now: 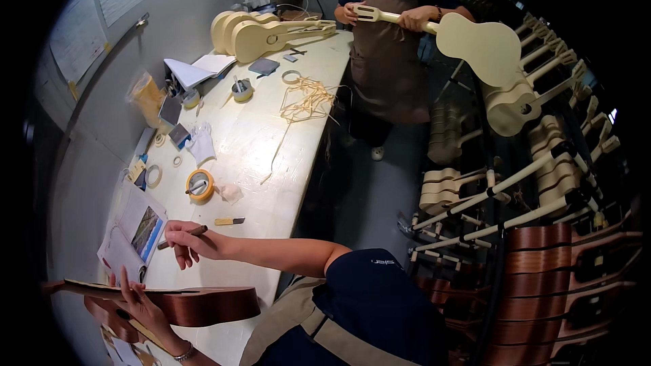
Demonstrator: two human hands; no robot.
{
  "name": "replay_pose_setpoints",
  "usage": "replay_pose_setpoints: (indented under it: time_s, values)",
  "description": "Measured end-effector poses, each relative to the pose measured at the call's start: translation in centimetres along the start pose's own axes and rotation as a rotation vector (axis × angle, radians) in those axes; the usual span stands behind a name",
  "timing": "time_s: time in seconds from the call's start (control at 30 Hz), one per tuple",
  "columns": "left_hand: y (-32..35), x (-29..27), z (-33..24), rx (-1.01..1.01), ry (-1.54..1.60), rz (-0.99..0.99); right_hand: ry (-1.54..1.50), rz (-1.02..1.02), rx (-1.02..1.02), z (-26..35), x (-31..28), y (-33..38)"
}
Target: The person inspects and finishes the back and sides of wooden guitar bodies. They use a small tool to scrape or mark the surface, wipe it with a cloth, and then place the guitar on a rack. The person repeats this process on several guitar bodies.
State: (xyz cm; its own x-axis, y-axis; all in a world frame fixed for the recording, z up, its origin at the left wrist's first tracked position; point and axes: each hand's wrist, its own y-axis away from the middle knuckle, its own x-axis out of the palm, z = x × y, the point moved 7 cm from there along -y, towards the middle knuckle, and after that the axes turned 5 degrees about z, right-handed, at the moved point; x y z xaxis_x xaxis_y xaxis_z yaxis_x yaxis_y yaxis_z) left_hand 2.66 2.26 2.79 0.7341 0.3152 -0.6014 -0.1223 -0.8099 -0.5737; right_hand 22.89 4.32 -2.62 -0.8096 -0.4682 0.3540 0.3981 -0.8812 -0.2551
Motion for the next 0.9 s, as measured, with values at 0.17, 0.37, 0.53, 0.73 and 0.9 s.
replay_pose_setpoints:
  time_s: [0.17,0.37,0.53,0.73,0.9]
  values:
    - [0.5,1.9,1.3,-0.074,0.324,0.147,-0.002,0.191,-0.034,1.9,6.0,-1.5]
    - [0.3,2.8,1.2,-0.125,0.417,0.095,-0.139,0.09,0.062,1.0,6.7,-2.3]
    - [0.5,3.0,4.8,-0.159,0.479,0.173,-0.042,0.157,0.059,2.0,6.7,-2.3]
    - [-0.8,-1.7,3.5,-0.119,0.362,0.113,0.333,0.14,-0.039,6.2,3.1,-0.7]
    - [-3.4,-7.6,7.1,0.183,-0.067,-0.153,0.283,0.114,-0.521,11.9,-1.7,3.3]
